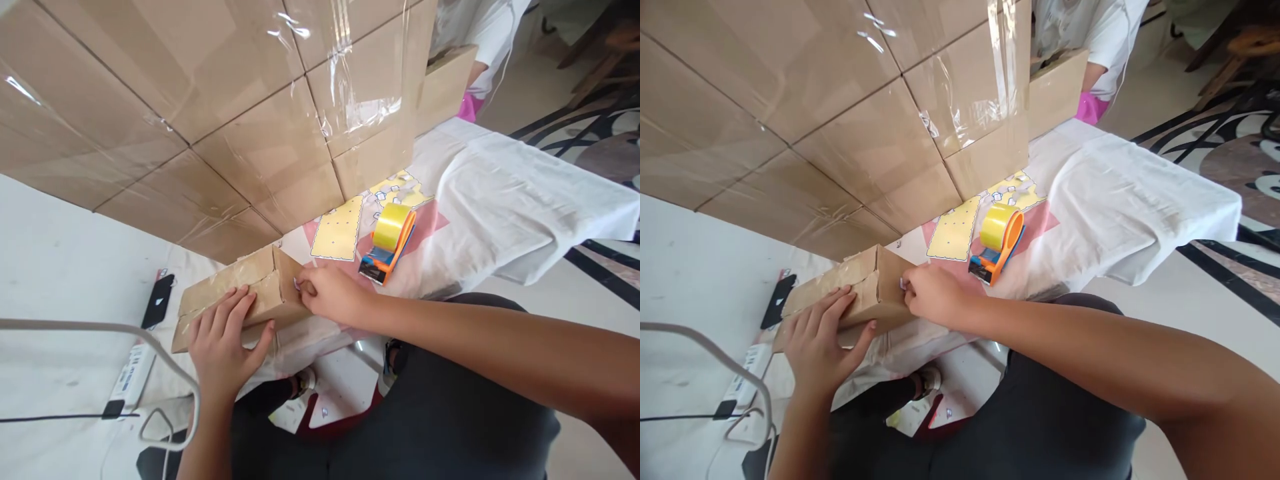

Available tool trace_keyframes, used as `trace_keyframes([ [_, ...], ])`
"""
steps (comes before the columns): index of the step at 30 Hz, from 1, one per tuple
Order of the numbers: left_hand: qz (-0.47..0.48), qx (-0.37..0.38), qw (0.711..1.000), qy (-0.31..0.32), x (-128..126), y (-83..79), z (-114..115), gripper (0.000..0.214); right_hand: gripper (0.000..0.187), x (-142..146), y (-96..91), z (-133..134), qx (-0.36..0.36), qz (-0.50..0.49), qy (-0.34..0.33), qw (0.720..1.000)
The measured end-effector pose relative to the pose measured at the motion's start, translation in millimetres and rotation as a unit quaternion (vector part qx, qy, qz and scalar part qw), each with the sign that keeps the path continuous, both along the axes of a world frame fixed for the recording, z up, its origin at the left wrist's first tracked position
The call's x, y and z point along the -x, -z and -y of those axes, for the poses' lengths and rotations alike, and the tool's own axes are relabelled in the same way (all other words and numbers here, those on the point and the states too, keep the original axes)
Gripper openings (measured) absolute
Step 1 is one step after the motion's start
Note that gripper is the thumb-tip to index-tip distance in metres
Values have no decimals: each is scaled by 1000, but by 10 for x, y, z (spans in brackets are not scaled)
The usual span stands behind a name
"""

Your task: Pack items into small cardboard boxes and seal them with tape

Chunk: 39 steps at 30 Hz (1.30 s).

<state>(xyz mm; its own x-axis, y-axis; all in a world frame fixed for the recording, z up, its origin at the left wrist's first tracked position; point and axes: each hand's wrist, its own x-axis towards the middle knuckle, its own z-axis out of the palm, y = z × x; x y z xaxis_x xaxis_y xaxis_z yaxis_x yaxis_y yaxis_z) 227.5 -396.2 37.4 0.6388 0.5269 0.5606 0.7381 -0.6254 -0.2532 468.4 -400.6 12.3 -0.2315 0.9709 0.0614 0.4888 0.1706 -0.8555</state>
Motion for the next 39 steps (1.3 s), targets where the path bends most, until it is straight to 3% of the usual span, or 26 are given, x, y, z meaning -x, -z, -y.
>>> trace_keyframes([
  [2,1,7,1000,1,-2,3,23,48,47,-6,-11,134,84,-67,-50,993],
  [5,1,8,1000,-4,2,19,56,48,87,-33,-28,297,211,-151,-100,960],
  [8,4,15,1000,-11,8,26,73,48,95,-58,-2,337,254,-212,-62,942],
  [10,3,21,1000,-7,11,20,77,48,93,-64,37,314,260,-241,-54,934],
  [14,-2,31,1000,0,2,-5,74,47,96,-48,76,265,271,-255,-102,923],
  [19,-2,31,999,-14,-42,-30,40,44,91,13,-85,274,255,-236,-38,937],
  [23,-5,19,1000,-16,-70,-22,15,43,103,91,-179,362,262,-241,-59,933],
  [29,5,-5,1000,-16,-43,42,8,48,117,111,-47,439,229,-226,-85,943],
  [34,18,24,999,-33,-2,115,21,60,110,21,22,400,218,-235,-44,946],
  [39,34,36,998,-30,-8,176,5,64,128,-34,138,322,232,-283,-135,921],
])
